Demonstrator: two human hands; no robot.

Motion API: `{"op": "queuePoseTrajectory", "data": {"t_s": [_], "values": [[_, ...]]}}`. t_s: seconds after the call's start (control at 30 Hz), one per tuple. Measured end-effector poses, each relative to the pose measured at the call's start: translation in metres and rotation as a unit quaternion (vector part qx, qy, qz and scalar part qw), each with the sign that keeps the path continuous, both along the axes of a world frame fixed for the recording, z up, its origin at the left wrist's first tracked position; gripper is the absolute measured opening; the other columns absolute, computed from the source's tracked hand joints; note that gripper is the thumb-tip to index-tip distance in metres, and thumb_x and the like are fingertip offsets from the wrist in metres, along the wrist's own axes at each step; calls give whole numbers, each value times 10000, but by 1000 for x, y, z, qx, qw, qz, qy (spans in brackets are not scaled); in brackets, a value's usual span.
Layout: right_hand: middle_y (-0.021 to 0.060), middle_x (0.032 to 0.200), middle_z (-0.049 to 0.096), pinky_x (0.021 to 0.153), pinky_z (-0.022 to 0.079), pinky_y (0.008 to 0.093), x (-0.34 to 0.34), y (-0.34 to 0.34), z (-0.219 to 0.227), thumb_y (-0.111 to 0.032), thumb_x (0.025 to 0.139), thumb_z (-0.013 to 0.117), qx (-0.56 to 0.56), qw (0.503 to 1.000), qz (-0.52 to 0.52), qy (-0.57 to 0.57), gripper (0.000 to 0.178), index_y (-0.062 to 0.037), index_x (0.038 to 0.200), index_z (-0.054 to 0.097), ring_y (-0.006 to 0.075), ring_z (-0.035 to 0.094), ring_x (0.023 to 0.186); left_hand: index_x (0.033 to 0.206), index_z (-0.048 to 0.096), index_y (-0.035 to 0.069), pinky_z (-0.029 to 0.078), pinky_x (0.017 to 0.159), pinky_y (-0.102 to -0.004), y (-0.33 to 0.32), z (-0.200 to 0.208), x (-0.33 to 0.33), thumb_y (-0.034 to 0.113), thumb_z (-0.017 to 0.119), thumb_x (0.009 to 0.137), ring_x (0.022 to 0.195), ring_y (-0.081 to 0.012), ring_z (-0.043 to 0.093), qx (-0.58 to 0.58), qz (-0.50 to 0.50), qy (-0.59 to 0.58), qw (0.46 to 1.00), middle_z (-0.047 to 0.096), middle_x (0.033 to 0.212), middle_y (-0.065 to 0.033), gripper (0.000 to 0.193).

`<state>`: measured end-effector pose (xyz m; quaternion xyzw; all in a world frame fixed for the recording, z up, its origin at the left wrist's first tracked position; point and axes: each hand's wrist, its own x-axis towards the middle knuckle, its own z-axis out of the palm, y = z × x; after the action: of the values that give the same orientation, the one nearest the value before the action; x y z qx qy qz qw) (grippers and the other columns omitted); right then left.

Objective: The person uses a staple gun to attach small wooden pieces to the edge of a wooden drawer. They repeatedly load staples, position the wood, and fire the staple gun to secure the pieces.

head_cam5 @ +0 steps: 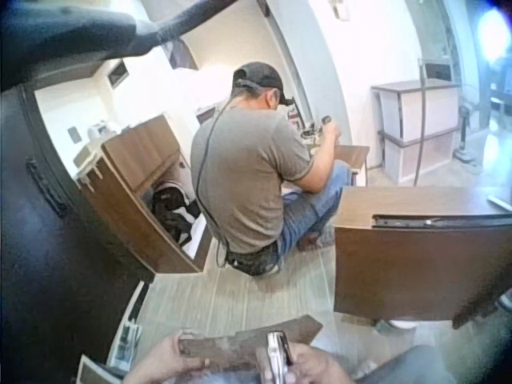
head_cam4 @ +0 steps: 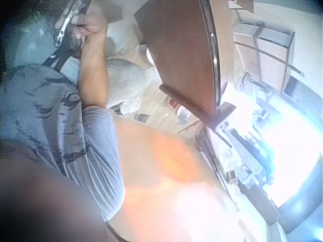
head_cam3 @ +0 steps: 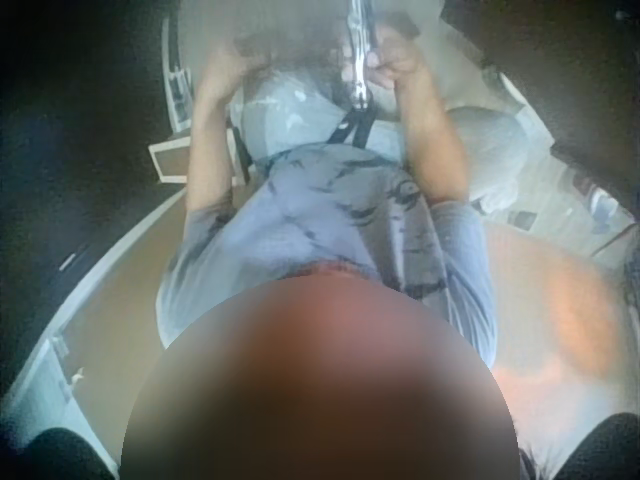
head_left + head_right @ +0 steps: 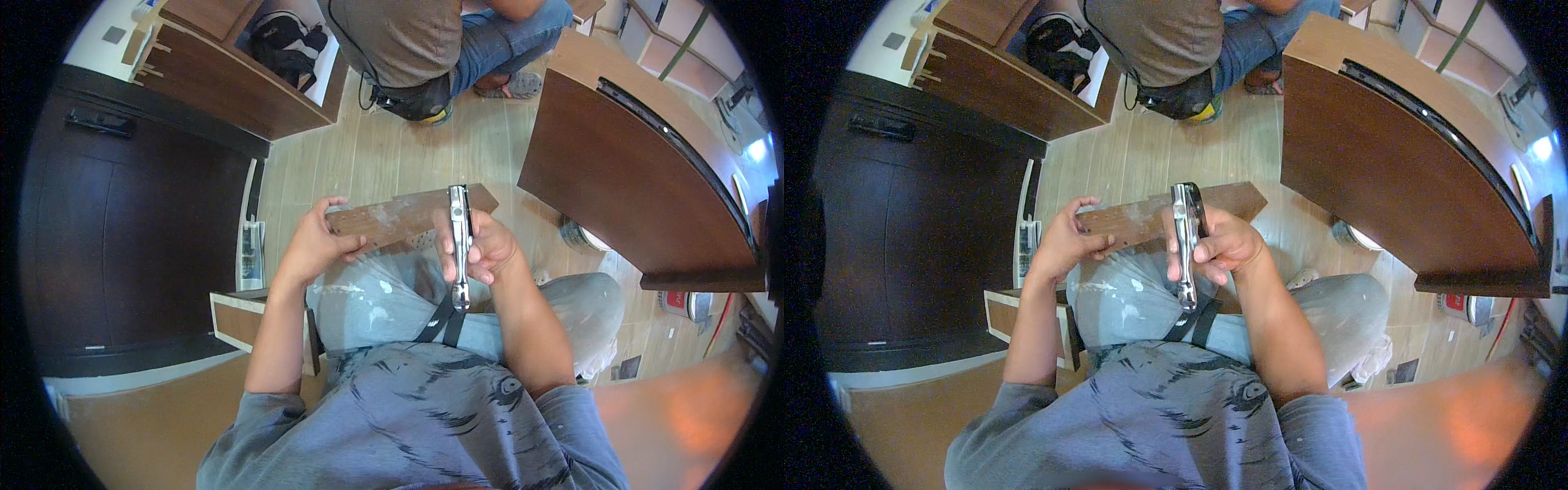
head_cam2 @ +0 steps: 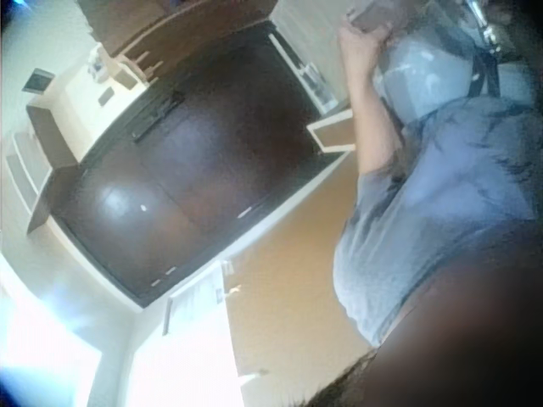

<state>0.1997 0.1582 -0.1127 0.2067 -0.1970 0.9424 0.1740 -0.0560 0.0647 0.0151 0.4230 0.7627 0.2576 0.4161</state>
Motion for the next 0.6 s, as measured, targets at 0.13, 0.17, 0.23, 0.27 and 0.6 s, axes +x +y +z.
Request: {"op": "queuePoseTrajectory", "data": {"t_s": [0.13, 0.17, 0.23, 0.27, 0.6], "values": [[352, 1001, 706, 318, 405, 223, 2, -1, 6, -64, 826, 804, -8, 1000, 12, 11, 397, 78, 1087, 542, 175, 601, 411, 1405, 514, -45, 561, 684, -305, -7, 7, 1, 62, 842, 802, 786, -155, 697, -22, -75, 228, 971, 709, 864, -139, 695], [366, 994, 696, 333, 450, 223, 3, -1, 7, -25, 826, 788, -21, 1000, 15, 15, 375, 103, 1077, 541, 184, 624, 437, 1411, 517, -44, 562, 705, -320, -8, 10, 3, 82, 855, 792, 802, -156, 695, -36, -89, 298, 950, 712, 861, -129, 716], [369, 1007, 695, 351, 469, 225, 4, 0, 13, -15, 823, 786, -5, 1000, 12, -6, 377, 101, 1088, 545, 174, 617, 445, 1422, 522, -41, 568, 758, -365, -9, 21, 10, 167, 874, 790, 858, -200, 705, -45, -42, 395, 917, 724, 962, -131, 753], [359, 1028, 704, 354, 442, 227, 5, 2, 16, -45, 818, 799, 24, 999, 5, -33, 401, 74, 1110, 551, 155, 587, 427, 1428, 524, -40, 571, 785, -388, -9, 26, 15, 210, 883, 789, 886, -222, 711, -59, -17, 437, 897, 730, 1012, -133, 774], [113, 793, 631, 372, 403, 250, -3, -26, 57, -86, 889, 739, 42, 998, 21, -33, 645, -16, 1425, 386, 156, 566, 474, 1253, 614, 33, 386, 1192, -515, 30, -2, 91, 418, 863, 824, 1127, -240, 655, 169, -228, -470, 836, 696, 1111, -111, 628]]}}
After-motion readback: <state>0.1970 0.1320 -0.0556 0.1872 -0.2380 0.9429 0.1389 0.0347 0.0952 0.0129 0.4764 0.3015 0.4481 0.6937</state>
